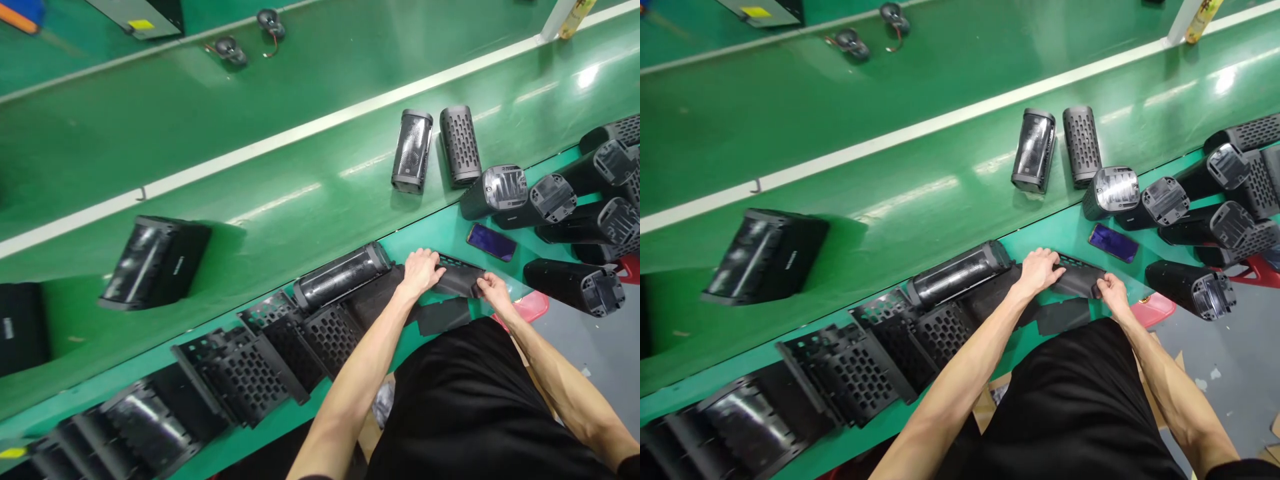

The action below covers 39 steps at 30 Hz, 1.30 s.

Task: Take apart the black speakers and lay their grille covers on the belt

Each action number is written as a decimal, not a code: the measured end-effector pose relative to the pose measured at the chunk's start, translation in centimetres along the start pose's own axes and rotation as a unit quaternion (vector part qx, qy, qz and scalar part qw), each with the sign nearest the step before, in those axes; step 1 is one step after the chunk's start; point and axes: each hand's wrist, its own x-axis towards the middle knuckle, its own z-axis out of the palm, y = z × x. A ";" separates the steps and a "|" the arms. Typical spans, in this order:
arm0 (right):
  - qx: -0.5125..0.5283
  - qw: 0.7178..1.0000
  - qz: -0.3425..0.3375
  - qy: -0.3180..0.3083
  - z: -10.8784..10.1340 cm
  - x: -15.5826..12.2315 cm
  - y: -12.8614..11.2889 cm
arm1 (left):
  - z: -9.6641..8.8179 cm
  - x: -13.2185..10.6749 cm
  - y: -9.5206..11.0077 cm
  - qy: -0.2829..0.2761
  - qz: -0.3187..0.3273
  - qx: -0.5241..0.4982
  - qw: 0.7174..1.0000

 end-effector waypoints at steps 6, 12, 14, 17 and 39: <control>-0.119 0.991 0.005 0.054 -1.3 -0.1 -0.2 | 0.7 0.1 -0.7 0.070 -0.053 0.017 0.996; -0.165 0.979 -0.089 0.076 -1.3 0.4 -1.7 | 0.3 1.0 -1.5 0.069 -0.028 -0.097 0.993; -0.155 0.979 -0.111 0.070 -1.7 0.5 -2.4 | -0.2 0.5 -1.8 0.074 -0.031 -0.150 0.985; -0.070 0.990 -0.119 0.017 -2.8 0.1 -3.8 | -1.3 -1.3 -2.2 0.050 -0.052 -0.291 0.954; 0.183 0.953 -0.058 -0.235 -3.6 -7.0 -10.4 | -1.8 -15.0 -0.3 0.143 -0.111 -0.662 0.728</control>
